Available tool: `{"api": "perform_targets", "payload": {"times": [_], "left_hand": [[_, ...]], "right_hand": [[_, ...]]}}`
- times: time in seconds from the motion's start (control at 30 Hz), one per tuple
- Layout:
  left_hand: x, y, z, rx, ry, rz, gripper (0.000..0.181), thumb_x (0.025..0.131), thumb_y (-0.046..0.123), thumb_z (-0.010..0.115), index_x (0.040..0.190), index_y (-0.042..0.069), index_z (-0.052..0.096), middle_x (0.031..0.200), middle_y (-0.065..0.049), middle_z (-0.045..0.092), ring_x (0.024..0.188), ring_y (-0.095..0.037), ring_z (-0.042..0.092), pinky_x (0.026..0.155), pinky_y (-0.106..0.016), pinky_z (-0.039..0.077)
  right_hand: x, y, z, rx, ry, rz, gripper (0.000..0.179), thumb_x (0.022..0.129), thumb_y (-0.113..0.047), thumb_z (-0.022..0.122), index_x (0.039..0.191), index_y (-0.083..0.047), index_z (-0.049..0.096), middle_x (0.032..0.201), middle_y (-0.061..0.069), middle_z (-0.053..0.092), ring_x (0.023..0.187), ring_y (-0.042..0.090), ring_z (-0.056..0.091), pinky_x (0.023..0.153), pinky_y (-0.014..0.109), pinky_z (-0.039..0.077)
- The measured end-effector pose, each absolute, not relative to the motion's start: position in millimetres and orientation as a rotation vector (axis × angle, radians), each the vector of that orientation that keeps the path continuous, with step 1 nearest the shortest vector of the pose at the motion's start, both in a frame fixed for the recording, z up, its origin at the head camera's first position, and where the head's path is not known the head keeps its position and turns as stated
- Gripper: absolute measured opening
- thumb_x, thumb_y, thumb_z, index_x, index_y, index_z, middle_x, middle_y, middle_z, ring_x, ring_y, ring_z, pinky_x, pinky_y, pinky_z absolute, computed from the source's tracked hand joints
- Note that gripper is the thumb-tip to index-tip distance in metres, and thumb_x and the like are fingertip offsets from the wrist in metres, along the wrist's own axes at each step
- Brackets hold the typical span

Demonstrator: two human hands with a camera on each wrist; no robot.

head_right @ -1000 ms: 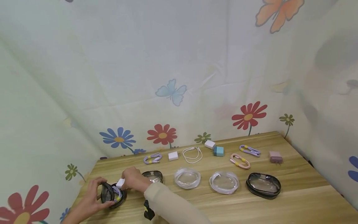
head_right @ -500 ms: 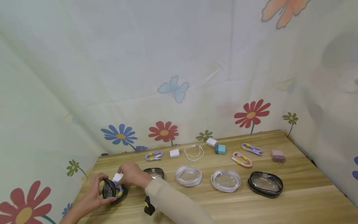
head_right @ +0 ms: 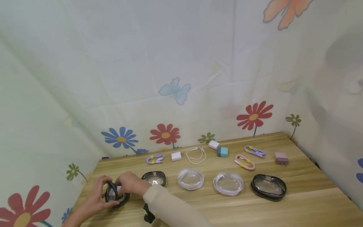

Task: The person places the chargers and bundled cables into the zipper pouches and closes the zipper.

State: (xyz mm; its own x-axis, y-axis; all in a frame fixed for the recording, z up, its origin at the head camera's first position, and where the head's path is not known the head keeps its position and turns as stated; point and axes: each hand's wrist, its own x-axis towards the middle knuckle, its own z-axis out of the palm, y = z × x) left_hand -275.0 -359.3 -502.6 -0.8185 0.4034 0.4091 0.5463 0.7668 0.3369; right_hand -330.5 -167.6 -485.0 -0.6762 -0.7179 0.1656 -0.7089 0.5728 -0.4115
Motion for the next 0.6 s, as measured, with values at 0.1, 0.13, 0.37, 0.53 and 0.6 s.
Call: {"api": "perform_targets", "payload": {"times": [0.1,0.13,0.37,0.53,0.6], "left_hand": [[-274,-360,-500,-0.709,-2.669,-0.650,0.095,0.060,0.031,0.100,0.128,0.001,0.041,0.128,-0.014,0.037,0.119,-0.034,0.046,0.090,-0.059,0.049],[-274,-360,-499,-0.706,-2.667,-0.658,0.095,0.060,0.031,0.100,0.128,0.000,0.042,0.127,-0.015,0.037,0.119,-0.035,0.046,0.090,-0.060,0.049],[-275,-358,-495,-0.683,-2.677,-0.713,0.093,0.062,0.033,0.099,0.129,0.001,0.042,0.128,-0.017,0.038,0.119,-0.038,0.047,0.091,-0.063,0.048],[-277,-359,-500,-0.655,-2.714,-0.742,0.093,0.064,0.033,0.098,0.132,0.002,0.042,0.130,-0.017,0.037,0.122,-0.039,0.044,0.093,-0.063,0.047],[-278,-359,-501,-0.642,-2.725,-0.759,0.092,0.065,0.032,0.098,0.133,0.003,0.043,0.131,-0.018,0.037,0.123,-0.040,0.044,0.093,-0.063,0.047]], "right_hand": [[-333,-164,-480,-1.295,2.694,-0.695,0.031,0.082,-0.022,0.086,0.111,-0.018,0.077,0.084,-0.013,0.069,0.073,-0.003,0.055,0.065,0.009,0.040],[-334,-162,-478,-1.306,2.678,-0.693,0.032,0.083,-0.021,0.085,0.114,-0.018,0.076,0.088,-0.011,0.071,0.076,-0.002,0.057,0.066,0.009,0.041],[-333,-161,-472,-1.321,2.712,-0.726,0.019,0.083,-0.020,0.085,0.100,-0.015,0.079,0.089,-0.010,0.075,0.076,-0.006,0.060,0.070,0.006,0.042],[-330,-160,-477,-1.287,2.754,-0.724,0.015,0.080,-0.023,0.087,0.092,-0.018,0.079,0.083,-0.013,0.075,0.070,-0.009,0.057,0.068,0.005,0.040],[-331,-158,-478,-1.295,2.738,-0.720,0.015,0.081,-0.024,0.087,0.092,-0.018,0.080,0.084,-0.013,0.075,0.070,-0.009,0.057,0.069,0.005,0.040]]}}
